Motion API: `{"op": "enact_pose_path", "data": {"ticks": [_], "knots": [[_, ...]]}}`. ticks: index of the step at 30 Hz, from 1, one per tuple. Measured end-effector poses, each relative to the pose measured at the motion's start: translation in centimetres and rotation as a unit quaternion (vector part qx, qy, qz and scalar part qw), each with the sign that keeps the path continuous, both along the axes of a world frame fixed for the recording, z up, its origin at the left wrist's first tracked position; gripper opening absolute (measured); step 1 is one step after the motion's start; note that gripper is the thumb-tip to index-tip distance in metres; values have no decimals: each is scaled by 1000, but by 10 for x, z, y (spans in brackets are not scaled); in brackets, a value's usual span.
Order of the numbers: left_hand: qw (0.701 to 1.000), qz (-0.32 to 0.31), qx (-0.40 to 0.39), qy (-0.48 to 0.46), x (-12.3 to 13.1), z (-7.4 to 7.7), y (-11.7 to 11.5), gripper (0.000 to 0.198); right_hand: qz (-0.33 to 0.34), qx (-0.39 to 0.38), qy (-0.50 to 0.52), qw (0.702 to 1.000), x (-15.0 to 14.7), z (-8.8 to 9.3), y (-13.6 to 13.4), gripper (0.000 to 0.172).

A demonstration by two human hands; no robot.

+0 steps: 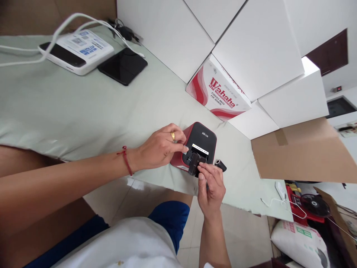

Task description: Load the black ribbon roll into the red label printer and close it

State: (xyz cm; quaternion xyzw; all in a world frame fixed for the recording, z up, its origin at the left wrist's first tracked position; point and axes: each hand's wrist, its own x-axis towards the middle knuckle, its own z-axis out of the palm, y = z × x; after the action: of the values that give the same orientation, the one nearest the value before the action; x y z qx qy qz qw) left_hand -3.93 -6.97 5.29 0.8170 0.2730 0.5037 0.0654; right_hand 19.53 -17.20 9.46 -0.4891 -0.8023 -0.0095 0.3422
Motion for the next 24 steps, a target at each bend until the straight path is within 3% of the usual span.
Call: {"op": "enact_pose_path", "data": {"ticks": [10,14,17,21,24], "knots": [[999,-12,-43,-11,4,-13,1,35,26,1,-6,1000,4,5,4,31],[999,-21,-34,-27,5,-16,1,34,29,-58,31,997,12,22,14,22],[1000,-15,-10,-25,7,-12,-2,31,-15,-124,46,991,13,43,38,17],[1000,6,18,9,5,-5,-8,27,-65,-225,-79,969,3,62,84,19],[999,14,27,36,2,-2,-12,26,-61,-296,-235,924,-10,66,115,31]]}}
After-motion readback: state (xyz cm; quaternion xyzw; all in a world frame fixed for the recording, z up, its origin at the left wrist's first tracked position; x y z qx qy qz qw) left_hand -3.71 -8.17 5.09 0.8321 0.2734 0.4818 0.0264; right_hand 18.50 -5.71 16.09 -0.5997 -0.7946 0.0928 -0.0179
